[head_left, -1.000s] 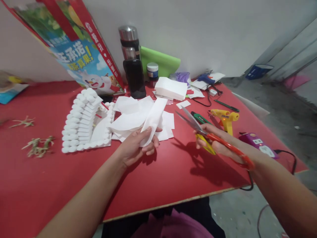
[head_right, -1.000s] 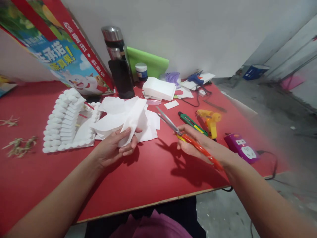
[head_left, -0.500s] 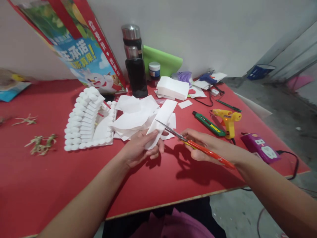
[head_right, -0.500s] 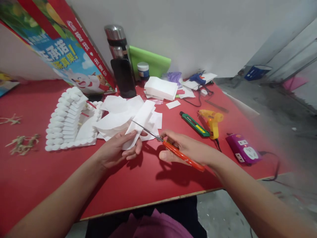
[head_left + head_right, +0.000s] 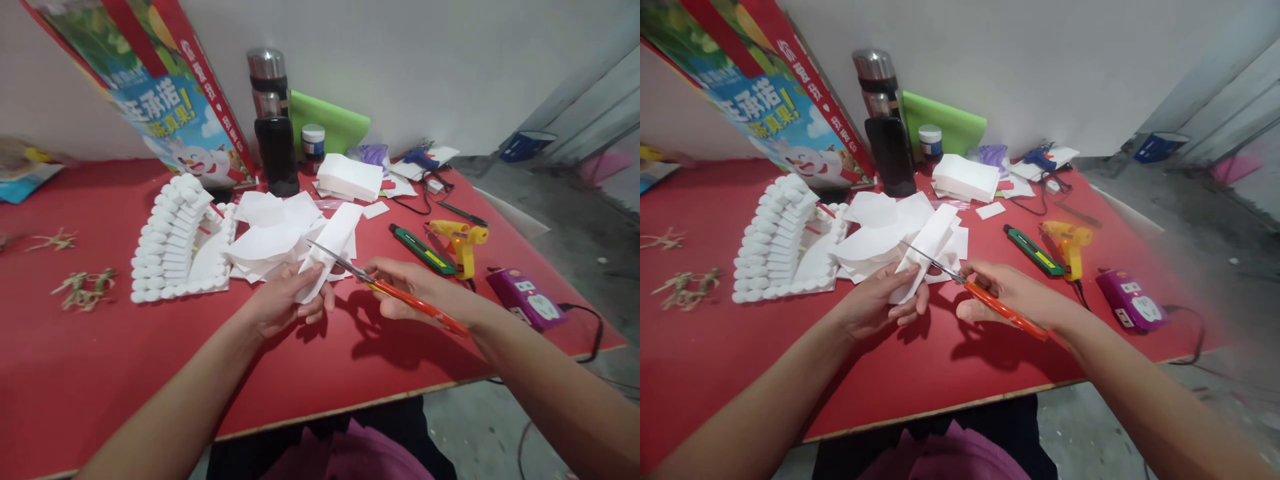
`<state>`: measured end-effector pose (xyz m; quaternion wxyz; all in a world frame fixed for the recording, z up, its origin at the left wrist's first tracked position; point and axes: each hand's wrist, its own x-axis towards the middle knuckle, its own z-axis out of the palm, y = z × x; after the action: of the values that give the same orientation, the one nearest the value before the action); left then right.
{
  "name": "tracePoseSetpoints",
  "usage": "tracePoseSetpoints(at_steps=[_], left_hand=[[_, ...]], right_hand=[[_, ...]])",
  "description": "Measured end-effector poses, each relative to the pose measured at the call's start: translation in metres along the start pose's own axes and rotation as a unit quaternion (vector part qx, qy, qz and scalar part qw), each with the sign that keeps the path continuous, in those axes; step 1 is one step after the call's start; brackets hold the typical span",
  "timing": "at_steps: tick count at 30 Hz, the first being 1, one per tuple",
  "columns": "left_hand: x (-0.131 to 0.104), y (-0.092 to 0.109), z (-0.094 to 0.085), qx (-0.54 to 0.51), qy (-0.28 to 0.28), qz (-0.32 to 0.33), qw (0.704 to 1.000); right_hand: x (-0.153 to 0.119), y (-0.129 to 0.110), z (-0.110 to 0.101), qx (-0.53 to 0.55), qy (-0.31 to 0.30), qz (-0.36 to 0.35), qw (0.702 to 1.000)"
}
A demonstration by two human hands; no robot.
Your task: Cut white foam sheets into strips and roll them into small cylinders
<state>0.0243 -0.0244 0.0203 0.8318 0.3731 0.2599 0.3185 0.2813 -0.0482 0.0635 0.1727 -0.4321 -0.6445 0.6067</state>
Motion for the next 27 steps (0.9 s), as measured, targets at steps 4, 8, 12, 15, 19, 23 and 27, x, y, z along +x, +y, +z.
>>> tracePoseSetpoints(at_steps=[4,8,12,15,19,23,27], left_hand=[[0.0,-0.001,-0.001,0.001,-0.001,-0.002,1.0],[0.0,-0.002,-0.002,0.003,0.0,0.001,1.0],[0.0,-0.002,-0.002,0.0,-0.002,0.002,1.0],[0.0,-0.002,-0.004,-0.003,-0.005,0.0,1.0],[0.001,-0.001,-0.006,-0.003,-0.008,-0.005,1.0],[0.0,-0.001,-0.007,-0.008,-0.008,-0.016,1.0],[-0.001,0.003,-0.008,-0.034,0.019,-0.012,0.999]], right_hand=[[-0.001,-0.001,0.0,-0.002,0.007,0.002,1.0],[0.0,0.001,0.0,-0.004,0.022,0.009,1.0],[0.003,0.003,0.001,0.0,0.039,0.012,0.999],[0.006,0.002,0.001,0.011,0.044,0.033,0.998],[0.008,0.003,0.003,0.033,0.051,0.064,0.996],[0.007,0.008,0.005,0.042,0.082,0.078,0.993],[0.007,0.011,0.0,-0.071,0.204,0.088,0.972]])
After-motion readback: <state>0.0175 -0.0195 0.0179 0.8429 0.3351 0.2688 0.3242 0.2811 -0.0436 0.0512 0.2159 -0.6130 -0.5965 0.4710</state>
